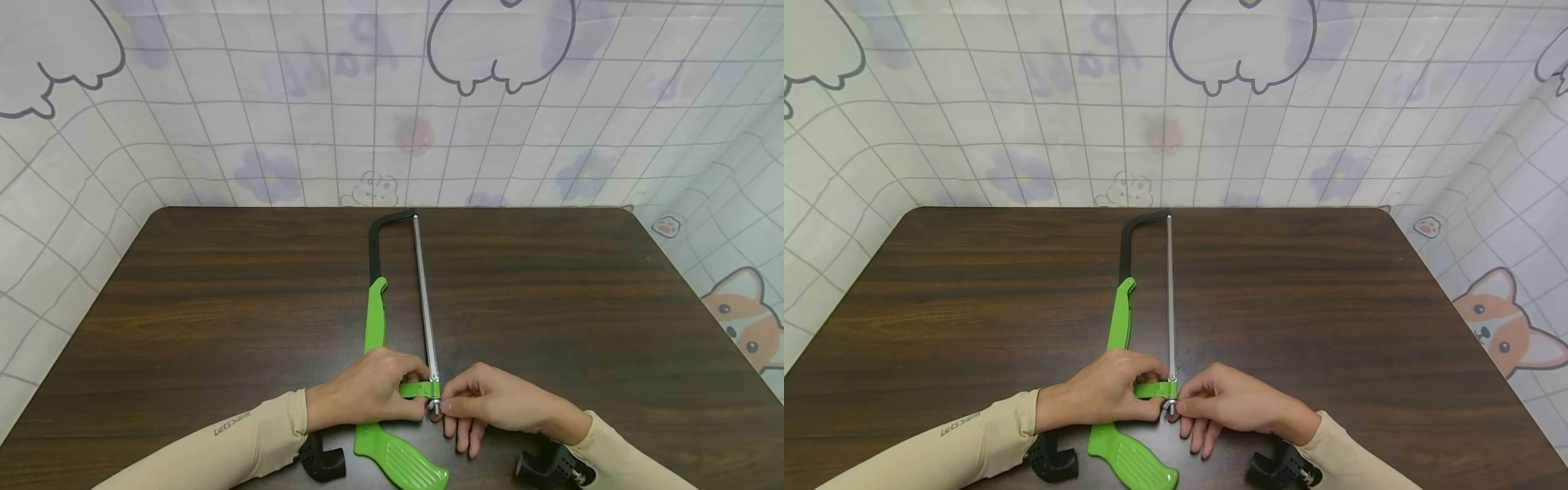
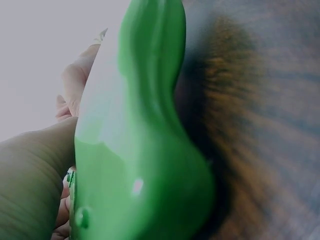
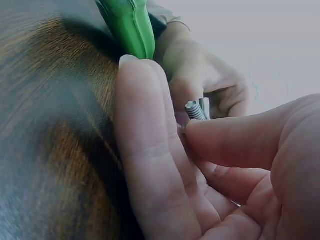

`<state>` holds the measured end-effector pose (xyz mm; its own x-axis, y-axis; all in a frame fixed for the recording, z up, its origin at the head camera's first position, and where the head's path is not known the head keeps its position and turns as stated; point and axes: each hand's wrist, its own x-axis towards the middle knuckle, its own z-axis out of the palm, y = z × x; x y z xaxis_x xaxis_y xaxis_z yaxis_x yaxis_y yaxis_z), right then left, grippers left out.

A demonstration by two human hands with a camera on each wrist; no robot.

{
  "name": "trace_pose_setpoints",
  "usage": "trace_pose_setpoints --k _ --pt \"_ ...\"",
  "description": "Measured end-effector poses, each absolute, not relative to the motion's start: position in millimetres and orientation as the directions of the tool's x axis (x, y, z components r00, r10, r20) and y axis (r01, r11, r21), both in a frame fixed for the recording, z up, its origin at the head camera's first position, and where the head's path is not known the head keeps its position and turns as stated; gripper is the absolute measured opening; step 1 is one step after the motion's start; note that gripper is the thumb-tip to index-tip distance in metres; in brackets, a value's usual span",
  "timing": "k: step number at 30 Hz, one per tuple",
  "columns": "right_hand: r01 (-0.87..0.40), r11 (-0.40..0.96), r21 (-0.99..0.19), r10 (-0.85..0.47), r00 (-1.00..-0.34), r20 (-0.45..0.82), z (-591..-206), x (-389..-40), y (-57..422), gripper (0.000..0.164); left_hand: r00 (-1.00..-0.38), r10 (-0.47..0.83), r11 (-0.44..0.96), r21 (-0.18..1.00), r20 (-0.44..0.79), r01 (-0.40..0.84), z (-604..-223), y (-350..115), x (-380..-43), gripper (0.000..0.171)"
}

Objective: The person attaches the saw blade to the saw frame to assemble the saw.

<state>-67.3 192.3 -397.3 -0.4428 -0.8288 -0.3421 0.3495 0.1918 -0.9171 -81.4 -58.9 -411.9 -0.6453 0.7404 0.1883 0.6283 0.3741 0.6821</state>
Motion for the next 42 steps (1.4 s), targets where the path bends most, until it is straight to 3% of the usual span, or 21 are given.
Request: trace_pose_setpoints --k 23,37,42 --pt "0.310 0.278 -0.909 -0.768 -0.497 -0.404 -399.4 -65.3 189.6 0.031 -0.650 0.734 0.378 0.675 0.198 0.633 -410.6 -59.1 -81.3 0.023" --pt "0.311 0.190 -0.931 -0.848 -0.427 -0.315 -398.8 -68.1 195.0 0.027 -0.644 0.740 0.366 0.687 0.195 0.628 -413.1 -59.5 -81.8 0.023" --pt "0.329 0.207 -0.921 -0.831 -0.439 -0.343 -398.7 -68.5 193.6 0.034 -0.638 0.743 0.361 0.683 0.201 0.635 -414.0 -58.9 -82.0 0.021"
